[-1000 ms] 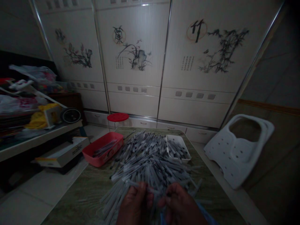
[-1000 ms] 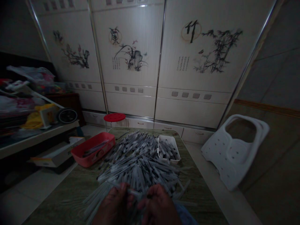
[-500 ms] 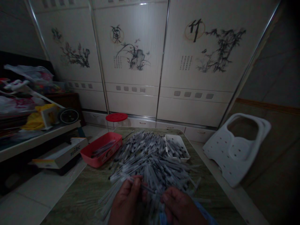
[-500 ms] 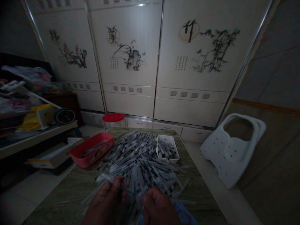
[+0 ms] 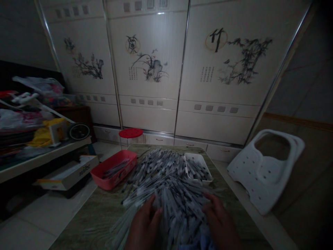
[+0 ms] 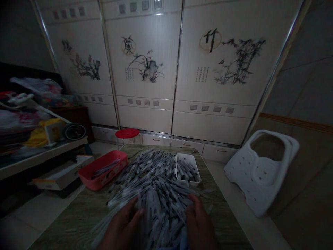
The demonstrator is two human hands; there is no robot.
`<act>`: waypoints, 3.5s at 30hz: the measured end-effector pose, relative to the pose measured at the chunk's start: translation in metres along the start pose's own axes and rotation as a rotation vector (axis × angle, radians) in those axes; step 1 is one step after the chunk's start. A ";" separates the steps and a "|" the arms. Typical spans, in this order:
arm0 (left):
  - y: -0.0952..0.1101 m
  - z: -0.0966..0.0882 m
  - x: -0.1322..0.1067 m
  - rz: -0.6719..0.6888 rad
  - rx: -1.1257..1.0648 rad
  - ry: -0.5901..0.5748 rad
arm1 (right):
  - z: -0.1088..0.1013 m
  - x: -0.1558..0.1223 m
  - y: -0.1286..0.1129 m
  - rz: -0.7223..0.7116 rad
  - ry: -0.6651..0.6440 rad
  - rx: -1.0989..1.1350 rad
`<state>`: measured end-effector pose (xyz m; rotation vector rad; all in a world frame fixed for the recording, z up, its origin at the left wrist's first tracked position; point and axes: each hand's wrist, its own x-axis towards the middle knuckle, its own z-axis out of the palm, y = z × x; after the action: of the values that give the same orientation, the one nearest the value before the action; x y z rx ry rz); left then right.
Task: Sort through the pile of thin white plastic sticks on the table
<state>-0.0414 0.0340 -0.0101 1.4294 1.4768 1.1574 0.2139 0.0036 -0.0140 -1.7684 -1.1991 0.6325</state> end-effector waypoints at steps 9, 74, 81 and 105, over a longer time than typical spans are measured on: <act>-0.013 -0.018 0.009 0.256 0.397 0.018 | 0.017 -0.001 0.012 -0.244 -0.113 0.038; 0.021 -0.001 -0.020 0.493 0.434 -0.503 | -0.005 -0.029 -0.033 -0.126 -0.442 0.172; 0.024 0.000 -0.022 0.454 0.516 -0.565 | -0.011 -0.029 -0.035 0.015 -0.572 0.265; 0.016 -0.001 -0.022 0.520 0.586 -0.594 | -0.016 -0.027 -0.035 -0.029 -0.599 0.223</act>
<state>-0.0362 0.0118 0.0041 2.4064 1.0704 0.4746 0.1999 -0.0220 0.0223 -1.4091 -1.4723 1.2848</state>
